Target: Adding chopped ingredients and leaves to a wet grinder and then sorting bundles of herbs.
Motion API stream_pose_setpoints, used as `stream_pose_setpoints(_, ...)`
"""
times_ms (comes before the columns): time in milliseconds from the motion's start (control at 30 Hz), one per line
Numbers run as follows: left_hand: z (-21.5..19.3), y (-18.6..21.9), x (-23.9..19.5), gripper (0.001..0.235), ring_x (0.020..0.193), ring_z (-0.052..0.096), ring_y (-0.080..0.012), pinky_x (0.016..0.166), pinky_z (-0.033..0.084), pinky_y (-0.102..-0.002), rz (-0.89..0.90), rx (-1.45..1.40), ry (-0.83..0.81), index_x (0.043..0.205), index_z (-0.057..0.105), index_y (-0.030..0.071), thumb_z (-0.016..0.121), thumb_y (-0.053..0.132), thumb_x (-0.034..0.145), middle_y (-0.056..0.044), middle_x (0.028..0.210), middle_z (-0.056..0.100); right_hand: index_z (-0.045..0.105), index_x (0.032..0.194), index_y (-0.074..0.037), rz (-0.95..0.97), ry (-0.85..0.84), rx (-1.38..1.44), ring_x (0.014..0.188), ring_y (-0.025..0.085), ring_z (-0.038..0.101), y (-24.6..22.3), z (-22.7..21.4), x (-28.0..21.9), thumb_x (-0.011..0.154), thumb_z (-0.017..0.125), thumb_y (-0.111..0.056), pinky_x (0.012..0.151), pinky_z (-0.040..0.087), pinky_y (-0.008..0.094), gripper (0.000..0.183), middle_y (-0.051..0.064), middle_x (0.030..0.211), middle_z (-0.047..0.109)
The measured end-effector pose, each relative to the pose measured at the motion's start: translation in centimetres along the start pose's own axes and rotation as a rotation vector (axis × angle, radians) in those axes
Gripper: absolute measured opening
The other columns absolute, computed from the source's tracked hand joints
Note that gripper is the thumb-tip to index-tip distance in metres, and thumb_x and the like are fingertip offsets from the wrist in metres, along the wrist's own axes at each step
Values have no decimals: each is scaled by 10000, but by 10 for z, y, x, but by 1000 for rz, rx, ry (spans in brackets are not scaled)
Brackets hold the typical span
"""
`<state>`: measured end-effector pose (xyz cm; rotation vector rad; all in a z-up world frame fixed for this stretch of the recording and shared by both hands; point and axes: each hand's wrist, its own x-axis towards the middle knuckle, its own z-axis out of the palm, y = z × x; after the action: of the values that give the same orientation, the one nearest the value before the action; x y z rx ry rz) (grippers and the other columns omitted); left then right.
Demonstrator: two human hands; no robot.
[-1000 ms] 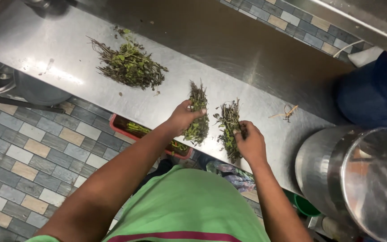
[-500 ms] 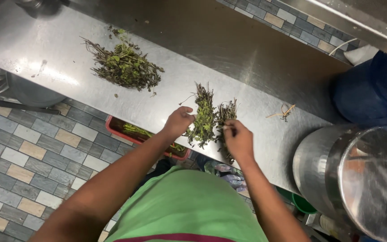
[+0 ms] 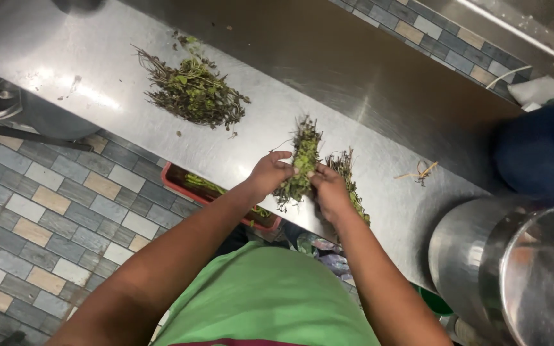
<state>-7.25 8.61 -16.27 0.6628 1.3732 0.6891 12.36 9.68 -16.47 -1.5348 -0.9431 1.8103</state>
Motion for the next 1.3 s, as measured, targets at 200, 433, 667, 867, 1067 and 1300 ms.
stream_pose_setpoints(200,-7,31,7,556,983,667,-198,822,559,-384,-94,-243,-51,1406,552,84,684,228,886,-91,1147,715,595,1326,-83,193,58,142,1000,177,655,-47,-2,-5,977,523,-83,818,556,348,356,55,1147,692)
stream_pose_setpoints(433,-6,31,51,656,1263,571,-247,1061,443,-373,-1,-121,-135,1473,504,-11,748,246,921,-167,1367,627,608,1281,-72,103,95,35,993,162,644,-56,2,13,953,606,-72,793,581,353,328,38,1137,670)
stream_pose_setpoints(667,5,30,61,683,1281,569,-245,1067,453,-337,-29,-189,-167,1482,433,-28,753,112,896,-168,1380,599,641,1237,-105,247,130,40,958,141,625,-84,19,0,1013,613,-261,778,505,357,274,23,1102,697)
stream_pose_setpoints(867,-3,50,26,548,1193,641,-256,969,580,-355,-95,-398,-260,1489,434,30,570,83,961,-186,1341,623,653,1191,-87,205,78,192,1036,201,654,-59,-4,17,953,627,-150,869,544,408,247,64,1127,710)
stream_pose_setpoints(1067,-15,63,3,554,1163,643,-250,970,573,-389,-152,-488,-174,1495,403,63,575,107,970,-167,1337,610,598,1126,-51,206,69,280,1077,250,631,-63,1,3,959,620,-114,893,553,465,180,88,1127,673)
stream_pose_setpoints(1300,-25,16,31,484,1112,638,-202,929,515,-300,41,-35,-34,1454,549,55,617,107,977,-141,1255,676,597,1269,-115,139,183,-106,989,227,658,-50,1,3,928,623,-135,864,568,440,343,76,1111,682)
